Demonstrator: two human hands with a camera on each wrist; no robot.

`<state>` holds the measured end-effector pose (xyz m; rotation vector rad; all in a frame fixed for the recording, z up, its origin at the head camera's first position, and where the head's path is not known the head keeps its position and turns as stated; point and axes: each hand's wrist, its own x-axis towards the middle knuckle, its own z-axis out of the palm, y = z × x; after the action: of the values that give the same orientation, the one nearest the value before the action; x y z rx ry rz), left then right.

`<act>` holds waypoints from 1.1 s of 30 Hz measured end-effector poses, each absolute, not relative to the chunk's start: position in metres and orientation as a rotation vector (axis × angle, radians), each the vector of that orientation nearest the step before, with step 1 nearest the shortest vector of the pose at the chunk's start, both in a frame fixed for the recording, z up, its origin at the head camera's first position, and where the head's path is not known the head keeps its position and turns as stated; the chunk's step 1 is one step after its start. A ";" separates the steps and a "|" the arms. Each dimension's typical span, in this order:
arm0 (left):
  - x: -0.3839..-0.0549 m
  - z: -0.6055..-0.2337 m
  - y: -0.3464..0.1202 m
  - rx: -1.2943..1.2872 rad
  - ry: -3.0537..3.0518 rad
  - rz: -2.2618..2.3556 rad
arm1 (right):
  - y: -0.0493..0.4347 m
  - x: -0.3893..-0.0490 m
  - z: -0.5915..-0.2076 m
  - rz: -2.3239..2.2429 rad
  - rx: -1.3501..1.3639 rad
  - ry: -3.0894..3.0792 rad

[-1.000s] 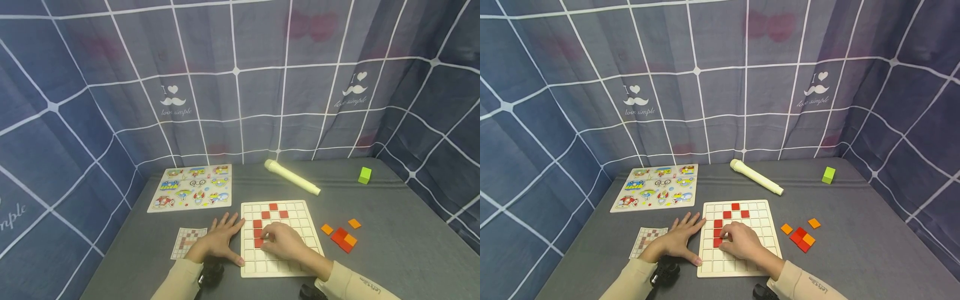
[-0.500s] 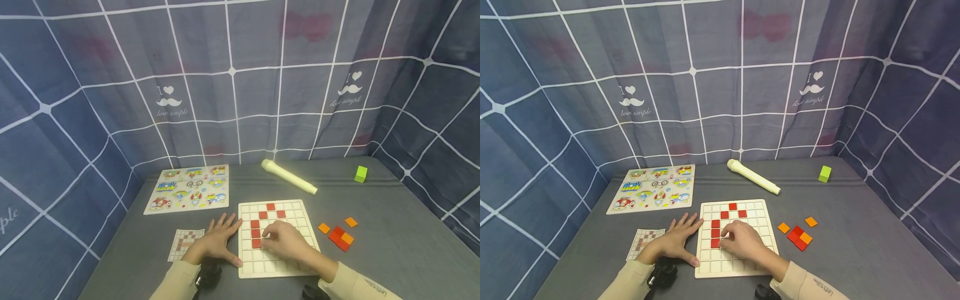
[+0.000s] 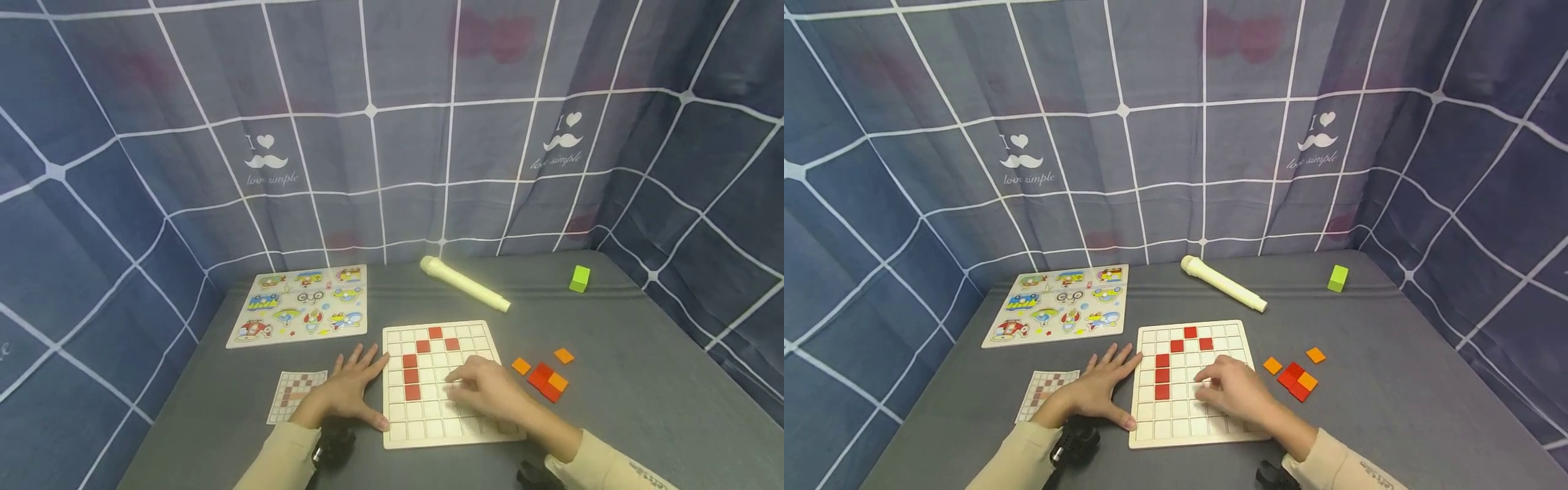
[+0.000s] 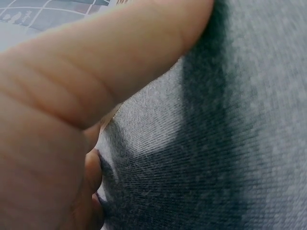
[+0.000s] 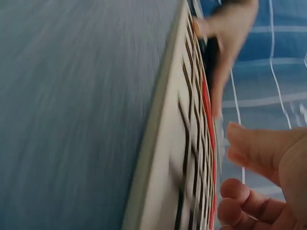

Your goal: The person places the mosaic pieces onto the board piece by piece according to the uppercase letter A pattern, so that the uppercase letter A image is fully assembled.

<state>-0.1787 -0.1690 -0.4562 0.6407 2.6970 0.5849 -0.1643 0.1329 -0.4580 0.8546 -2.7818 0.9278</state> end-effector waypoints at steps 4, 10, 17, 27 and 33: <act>-0.179 -0.461 -0.168 0.654 2.685 0.579 | 0.107 -0.162 -0.463 0.786 1.037 -2.751; -0.178 -0.461 -0.165 0.657 2.673 0.610 | 0.089 -0.163 -0.471 0.734 0.961 -2.752; -0.178 -0.457 -0.167 0.656 2.691 0.596 | 0.083 -0.168 -0.472 0.730 0.953 -2.697; -0.177 -0.457 -0.169 0.653 2.695 0.578 | 0.122 -0.171 -0.452 0.822 0.846 -2.677; -0.177 -0.454 -0.168 0.659 2.697 0.584 | 0.194 -0.180 -0.448 0.723 0.506 -2.773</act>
<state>-0.1767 -0.1683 -0.4543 0.6587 2.6966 0.5839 -0.1804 0.1943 -0.4479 0.5064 -2.7733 0.7227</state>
